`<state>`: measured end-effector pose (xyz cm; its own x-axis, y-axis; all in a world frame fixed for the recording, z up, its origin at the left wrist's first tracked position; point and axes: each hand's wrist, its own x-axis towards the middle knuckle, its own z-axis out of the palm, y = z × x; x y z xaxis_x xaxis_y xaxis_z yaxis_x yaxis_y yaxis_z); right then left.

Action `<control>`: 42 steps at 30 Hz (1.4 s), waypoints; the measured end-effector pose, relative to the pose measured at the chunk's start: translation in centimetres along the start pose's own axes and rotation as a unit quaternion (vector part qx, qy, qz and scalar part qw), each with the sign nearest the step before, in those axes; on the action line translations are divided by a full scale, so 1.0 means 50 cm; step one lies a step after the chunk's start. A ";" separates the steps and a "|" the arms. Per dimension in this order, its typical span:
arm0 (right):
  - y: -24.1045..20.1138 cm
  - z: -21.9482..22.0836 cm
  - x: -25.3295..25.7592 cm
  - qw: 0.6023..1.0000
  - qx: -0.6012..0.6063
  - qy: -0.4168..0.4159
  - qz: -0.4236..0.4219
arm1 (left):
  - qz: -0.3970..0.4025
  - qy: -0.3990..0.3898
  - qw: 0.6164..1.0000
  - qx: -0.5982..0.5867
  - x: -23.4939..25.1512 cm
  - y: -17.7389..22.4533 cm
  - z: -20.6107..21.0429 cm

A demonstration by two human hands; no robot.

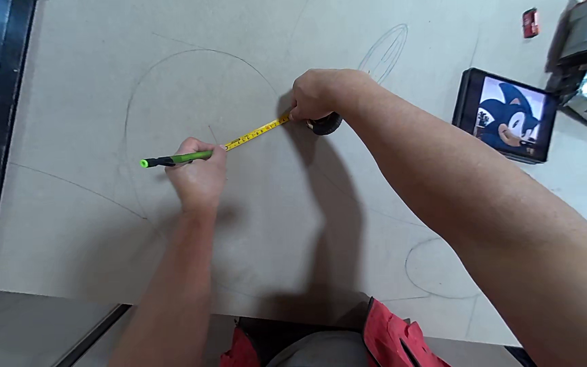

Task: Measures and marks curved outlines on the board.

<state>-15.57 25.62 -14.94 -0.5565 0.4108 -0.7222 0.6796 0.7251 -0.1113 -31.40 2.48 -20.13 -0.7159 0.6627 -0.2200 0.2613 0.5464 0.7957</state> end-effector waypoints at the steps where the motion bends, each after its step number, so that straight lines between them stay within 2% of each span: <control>1: -0.001 0.001 -0.003 1.000 -0.003 -0.001 -0.003 | -0.001 0.001 1.000 -0.003 -0.005 -0.001 0.001; 30: 0.000 0.069 -0.070 0.999 -0.035 -0.014 -0.029 | -0.020 0.058 0.998 0.013 -0.175 -0.024 0.040; 42: 0.010 0.097 -0.090 0.995 -0.068 -0.021 -0.067 | -0.011 0.085 0.996 0.009 -0.258 -0.031 0.068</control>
<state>-10.40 21.45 -15.07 -0.6148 0.2837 -0.7359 0.5278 0.8413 -0.1166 -20.35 -5.18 -20.46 -0.8207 0.5548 -0.1369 0.2552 0.5701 0.7809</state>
